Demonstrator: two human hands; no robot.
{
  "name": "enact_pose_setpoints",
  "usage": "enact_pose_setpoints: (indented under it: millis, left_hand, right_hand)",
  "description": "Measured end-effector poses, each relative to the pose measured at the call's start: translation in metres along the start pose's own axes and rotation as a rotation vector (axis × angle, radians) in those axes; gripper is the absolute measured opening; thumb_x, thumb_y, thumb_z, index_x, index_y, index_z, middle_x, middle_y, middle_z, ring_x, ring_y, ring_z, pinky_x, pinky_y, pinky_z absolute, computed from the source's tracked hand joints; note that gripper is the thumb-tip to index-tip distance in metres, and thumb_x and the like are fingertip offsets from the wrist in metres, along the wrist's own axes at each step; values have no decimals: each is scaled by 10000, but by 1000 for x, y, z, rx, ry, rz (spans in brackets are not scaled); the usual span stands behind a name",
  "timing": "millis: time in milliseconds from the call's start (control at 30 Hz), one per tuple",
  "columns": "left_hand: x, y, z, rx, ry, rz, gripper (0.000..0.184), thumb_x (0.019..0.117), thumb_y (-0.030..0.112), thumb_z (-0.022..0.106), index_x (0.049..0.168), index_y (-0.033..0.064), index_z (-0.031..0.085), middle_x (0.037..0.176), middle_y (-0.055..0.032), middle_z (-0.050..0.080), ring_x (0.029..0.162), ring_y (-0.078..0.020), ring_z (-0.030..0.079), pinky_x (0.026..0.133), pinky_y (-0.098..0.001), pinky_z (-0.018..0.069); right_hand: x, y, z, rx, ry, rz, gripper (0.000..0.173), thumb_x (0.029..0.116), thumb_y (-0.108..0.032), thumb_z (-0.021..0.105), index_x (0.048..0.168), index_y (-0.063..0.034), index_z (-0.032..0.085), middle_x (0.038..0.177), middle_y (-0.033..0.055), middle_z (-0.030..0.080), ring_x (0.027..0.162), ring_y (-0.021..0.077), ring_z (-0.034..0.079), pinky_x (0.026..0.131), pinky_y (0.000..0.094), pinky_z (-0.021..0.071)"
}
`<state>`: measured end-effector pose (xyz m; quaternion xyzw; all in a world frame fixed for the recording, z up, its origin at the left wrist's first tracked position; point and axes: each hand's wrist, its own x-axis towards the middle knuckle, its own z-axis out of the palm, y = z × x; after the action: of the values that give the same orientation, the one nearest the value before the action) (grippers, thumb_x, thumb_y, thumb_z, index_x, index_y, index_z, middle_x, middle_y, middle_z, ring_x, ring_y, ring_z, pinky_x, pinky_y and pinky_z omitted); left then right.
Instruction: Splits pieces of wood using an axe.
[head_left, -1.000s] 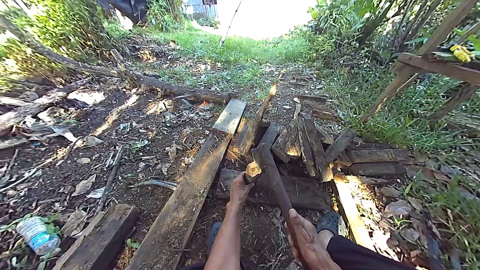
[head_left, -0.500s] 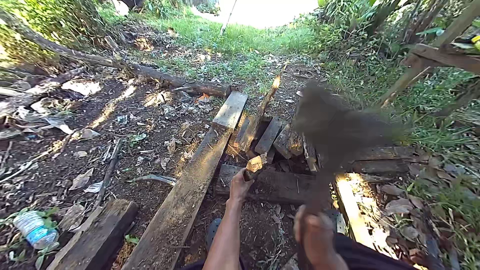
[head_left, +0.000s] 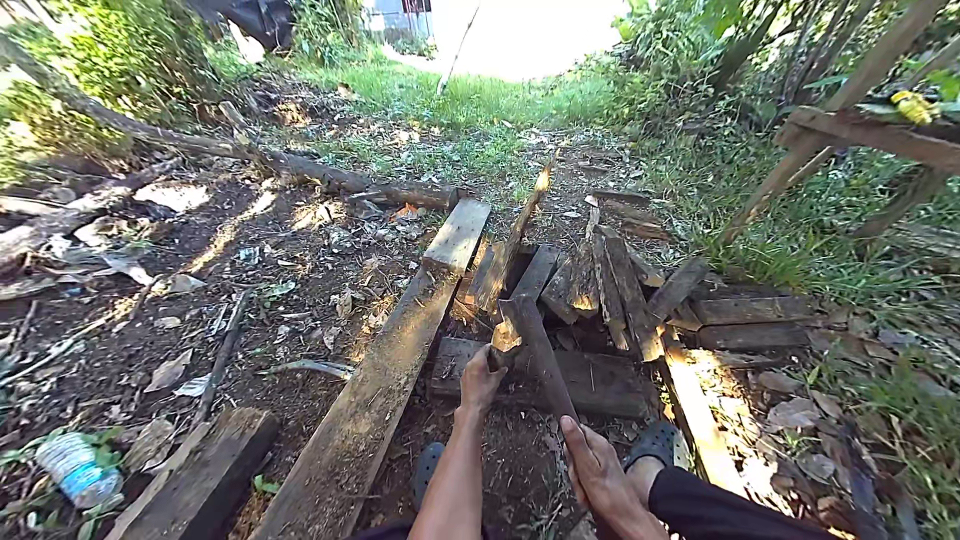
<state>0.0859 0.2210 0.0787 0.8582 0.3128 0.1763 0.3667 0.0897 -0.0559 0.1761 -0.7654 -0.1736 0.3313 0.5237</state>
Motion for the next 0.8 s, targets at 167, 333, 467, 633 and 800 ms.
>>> enact_pose_setpoints:
  millis: [167,333,467,633,800]
  left_hand:
    - [3,-14,-5,-87,28,10,591,802,288,841,1327,86,662,1173,-77,746,1083,-206,721,988,-480,578]
    - [3,-11,-6,-47,21,-13,562,798,295,836,1304,106,678,1158,-65,754,1074,-208,726,976,-500,577]
    - [0,-12,-8,-26,15,-3,571,822,287,820,1332,89,658,1182,-81,746,1092,-222,721,987,-496,574]
    - [2,-5,-10,-61,63,52,578,805,259,841,1325,73,670,1178,-92,752,1084,-231,729,989,-493,578]
    - [9,-11,-12,24,48,30,512,803,256,821,1280,118,694,1164,-71,756,1085,-235,726,974,-517,575]
  right_hand:
    - [6,10,20,-78,67,-66,750,946,-810,336,894,-120,628,552,37,536,411,190,533,417,390,506]
    - [34,65,45,118,21,-181,811,894,-856,387,979,-82,615,577,11,546,435,143,543,438,345,526]
    - [6,8,20,80,-44,-30,729,950,-792,376,925,-102,612,546,43,521,392,176,506,392,350,480]
    - [-27,-51,-8,4,-101,17,702,1003,-738,294,1055,-107,597,600,58,570,430,196,561,420,351,527]
    - [-21,-25,4,35,-64,-7,681,1008,-726,320,1020,-106,603,578,53,556,406,189,545,393,344,512]
